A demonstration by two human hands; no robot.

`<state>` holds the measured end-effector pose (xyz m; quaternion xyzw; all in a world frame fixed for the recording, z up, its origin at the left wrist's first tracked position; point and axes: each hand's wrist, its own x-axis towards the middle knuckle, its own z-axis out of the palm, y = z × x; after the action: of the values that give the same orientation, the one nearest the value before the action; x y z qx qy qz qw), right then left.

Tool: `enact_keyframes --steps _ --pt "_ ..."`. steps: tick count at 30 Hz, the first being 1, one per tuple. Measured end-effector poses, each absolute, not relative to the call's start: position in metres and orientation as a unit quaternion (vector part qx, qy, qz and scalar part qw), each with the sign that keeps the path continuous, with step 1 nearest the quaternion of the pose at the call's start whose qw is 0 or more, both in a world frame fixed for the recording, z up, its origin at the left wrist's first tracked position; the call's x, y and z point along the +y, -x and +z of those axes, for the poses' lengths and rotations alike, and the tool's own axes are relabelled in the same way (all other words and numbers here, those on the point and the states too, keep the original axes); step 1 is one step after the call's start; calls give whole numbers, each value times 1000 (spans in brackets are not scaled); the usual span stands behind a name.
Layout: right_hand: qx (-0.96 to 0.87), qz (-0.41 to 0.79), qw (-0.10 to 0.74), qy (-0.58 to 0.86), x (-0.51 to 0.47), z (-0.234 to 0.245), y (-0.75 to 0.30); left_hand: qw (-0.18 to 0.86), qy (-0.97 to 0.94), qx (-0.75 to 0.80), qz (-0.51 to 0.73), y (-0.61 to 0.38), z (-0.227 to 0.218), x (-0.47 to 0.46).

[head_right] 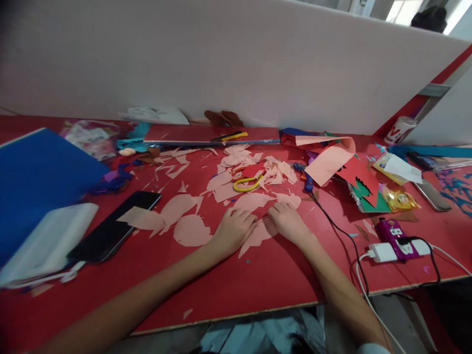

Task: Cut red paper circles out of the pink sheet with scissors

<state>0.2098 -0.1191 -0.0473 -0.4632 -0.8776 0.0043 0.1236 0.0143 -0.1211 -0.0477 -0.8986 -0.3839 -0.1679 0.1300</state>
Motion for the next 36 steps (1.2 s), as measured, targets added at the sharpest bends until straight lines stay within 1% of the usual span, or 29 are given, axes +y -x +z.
enact_keyframes --steps 4,7,10,13,18,21,25,32,36 --pt "-876 -13 111 469 -118 -47 -212 136 897 -382 -172 -14 -50 -121" --pt "-870 -16 143 472 -118 -43 -214 143 895 -382 -180 -14 -51 -121" --pt "-865 6 184 466 -121 -39 -214 143 889 -390 -194 -14 -50 -122" --pt "-873 28 187 449 -123 -40 -210 129 886 -397 -205 -14 -49 -122" --pt "-869 15 211 448 -118 -49 -201 111 890 -398 -192 -14 -49 -123" --pt "-883 30 212 417 -114 -52 -196 112 890 -403 -180 -14 -50 -124" --pt "-885 47 210 413 -113 -53 -192 119 890 -406 -170 -15 -50 -124" --pt "-889 22 201 410 -108 -59 -200 116 894 -403 -160 -13 -51 -121" --pt "-880 3 194 434 -104 -58 -212 115 894 -402 -163 -13 -51 -122"
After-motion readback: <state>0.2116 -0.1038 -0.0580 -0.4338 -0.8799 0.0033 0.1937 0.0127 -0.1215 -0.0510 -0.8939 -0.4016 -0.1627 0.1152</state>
